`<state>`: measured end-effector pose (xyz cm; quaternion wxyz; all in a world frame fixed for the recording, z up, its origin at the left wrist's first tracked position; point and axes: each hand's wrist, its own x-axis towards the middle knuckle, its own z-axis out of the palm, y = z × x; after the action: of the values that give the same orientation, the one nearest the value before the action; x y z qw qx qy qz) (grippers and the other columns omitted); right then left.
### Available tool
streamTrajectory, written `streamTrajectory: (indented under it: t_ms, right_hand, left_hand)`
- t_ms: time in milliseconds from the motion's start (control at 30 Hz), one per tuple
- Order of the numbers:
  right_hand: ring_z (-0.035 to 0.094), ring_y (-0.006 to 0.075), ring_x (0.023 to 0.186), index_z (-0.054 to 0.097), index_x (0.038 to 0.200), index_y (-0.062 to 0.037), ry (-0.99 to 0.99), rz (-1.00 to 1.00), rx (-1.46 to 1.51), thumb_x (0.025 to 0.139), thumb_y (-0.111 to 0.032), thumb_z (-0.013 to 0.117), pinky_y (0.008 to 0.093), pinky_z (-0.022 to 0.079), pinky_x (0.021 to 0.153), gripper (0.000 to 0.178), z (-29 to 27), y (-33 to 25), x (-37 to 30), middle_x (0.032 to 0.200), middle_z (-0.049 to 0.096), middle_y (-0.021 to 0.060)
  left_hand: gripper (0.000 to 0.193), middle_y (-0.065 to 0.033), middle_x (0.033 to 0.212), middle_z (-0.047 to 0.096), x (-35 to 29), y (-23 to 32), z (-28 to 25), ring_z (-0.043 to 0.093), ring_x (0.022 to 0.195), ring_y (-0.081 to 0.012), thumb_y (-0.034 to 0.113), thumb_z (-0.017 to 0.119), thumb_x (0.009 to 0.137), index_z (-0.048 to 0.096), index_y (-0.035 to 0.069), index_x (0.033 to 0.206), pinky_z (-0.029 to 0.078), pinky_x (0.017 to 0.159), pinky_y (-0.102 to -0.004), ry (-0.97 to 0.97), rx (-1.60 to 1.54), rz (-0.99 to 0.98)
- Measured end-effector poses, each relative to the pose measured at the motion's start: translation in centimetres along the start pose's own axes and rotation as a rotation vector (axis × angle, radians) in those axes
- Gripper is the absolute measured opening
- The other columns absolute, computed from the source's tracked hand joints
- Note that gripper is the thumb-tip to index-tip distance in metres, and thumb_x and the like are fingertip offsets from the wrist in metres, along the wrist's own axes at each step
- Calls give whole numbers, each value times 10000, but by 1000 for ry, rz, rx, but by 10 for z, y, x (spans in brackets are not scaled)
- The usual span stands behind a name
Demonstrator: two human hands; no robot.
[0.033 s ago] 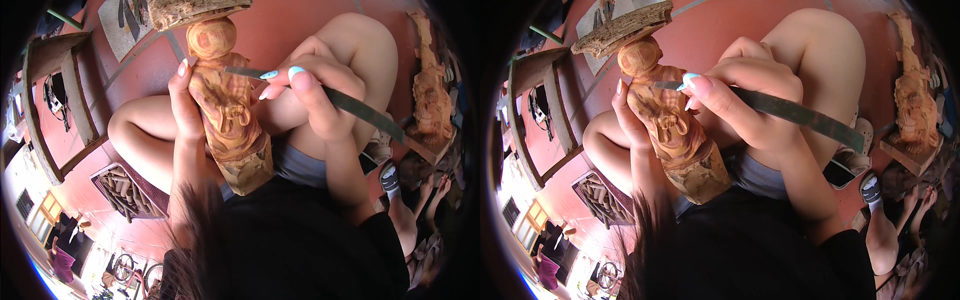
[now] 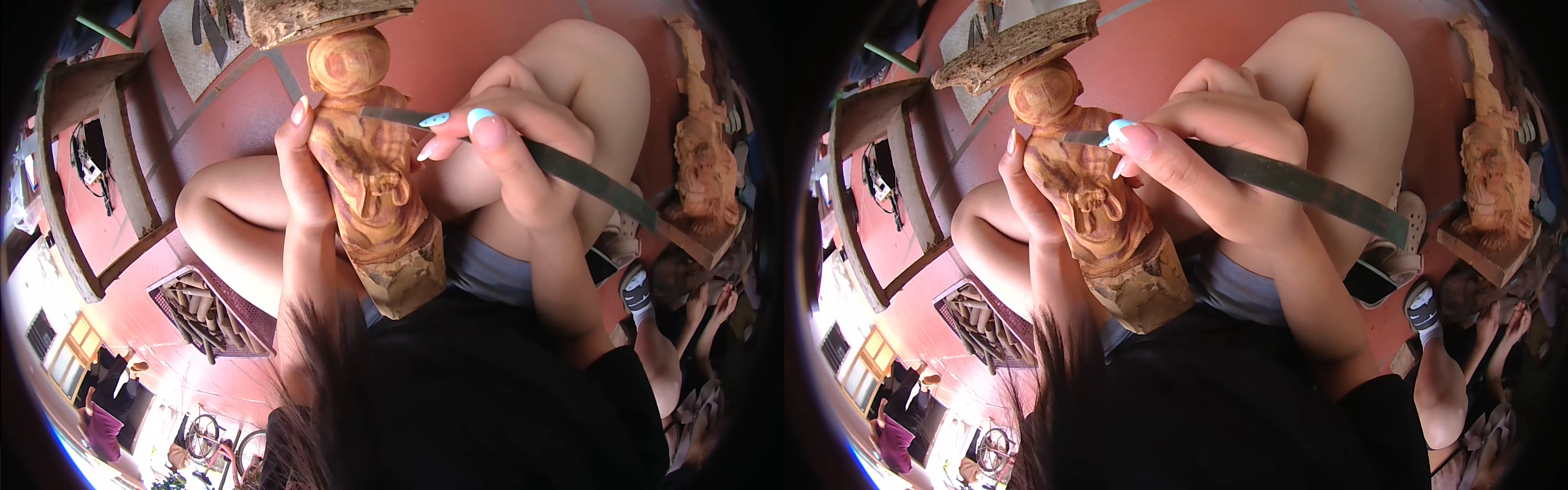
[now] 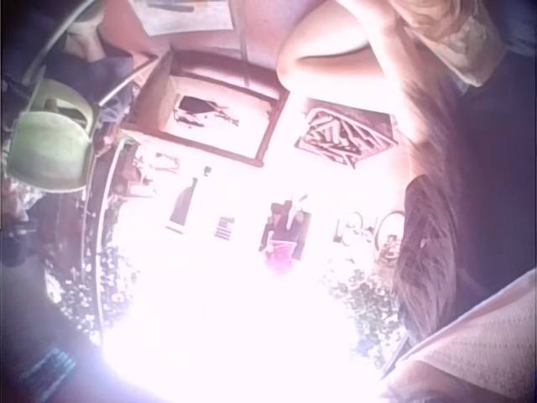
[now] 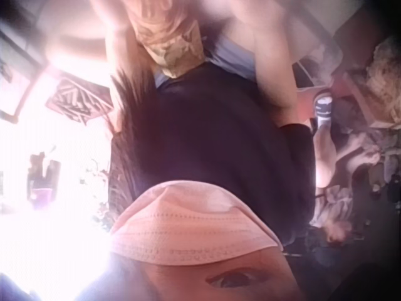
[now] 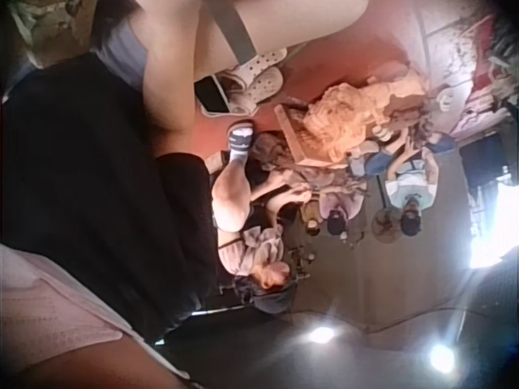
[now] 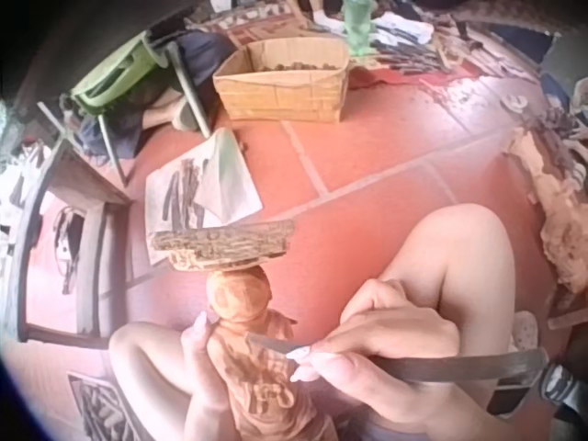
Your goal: The person carves a wooden figurine using a chisel, refining details on the body and base. The person rotates the piece to access different sides and continues shaping the wood.
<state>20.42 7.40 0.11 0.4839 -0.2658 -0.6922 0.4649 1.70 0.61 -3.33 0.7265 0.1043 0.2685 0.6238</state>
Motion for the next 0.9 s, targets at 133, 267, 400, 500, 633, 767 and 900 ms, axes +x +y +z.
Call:
streamTrajectory:
  t_ms: [133,267,400,500,633,767,900]
  right_hand:
    - [549,161,654,700,793,20,-88,-33,-32,884,-117,603,287,433,650,191,-1,-3,3,696,695,73]
    - [557,173,656,683,798,40,-144,-46,-99,910,-114,545,299,452,675,234,-5,-7,5,720,705,99]
    - [527,138,611,719,737,-17,24,-8,-76,820,-110,726,273,388,594,125,-2,-5,-1,622,657,26]
    - [539,152,627,703,745,8,-5,-14,-93,844,-88,653,279,407,617,147,-3,-6,-2,633,666,51]
    - [530,145,610,700,735,6,-50,-18,-153,849,-88,644,277,403,633,158,-4,-8,0,625,665,38]
    - [503,125,576,720,721,-28,33,-34,-131,830,-105,708,270,372,619,134,-4,-8,-3,603,652,-3]
    - [536,164,627,691,763,40,-99,-26,-160,873,-60,564,290,432,650,195,-8,-12,1,685,699,80]
  left_hand:
    - [666,-218,1148,622,-4,-8,1,636,998,-291,507,387,944,503,-74,1248,499,916,-391,79,116,67]
    - [688,-201,1106,624,-2,-5,1,632,968,-276,534,370,929,508,-72,1222,503,880,-390,91,161,28]
    - [726,-182,1005,624,-1,-7,12,624,894,-259,583,341,890,521,-66,1162,515,793,-375,292,244,-9]
    - [702,-182,989,623,3,-7,14,623,879,-259,565,335,900,522,-63,1155,515,781,-372,335,191,-15]
    - [689,-183,969,619,3,-7,24,617,850,-254,552,323,911,521,-66,1145,514,759,-363,348,204,-19]
    - [699,-179,958,618,3,-9,11,611,835,-245,557,313,915,520,-72,1137,512,738,-360,243,176,-77]
    - [705,-174,944,620,3,-10,18,609,818,-240,563,307,916,525,-75,1121,513,712,-356,248,229,-70]
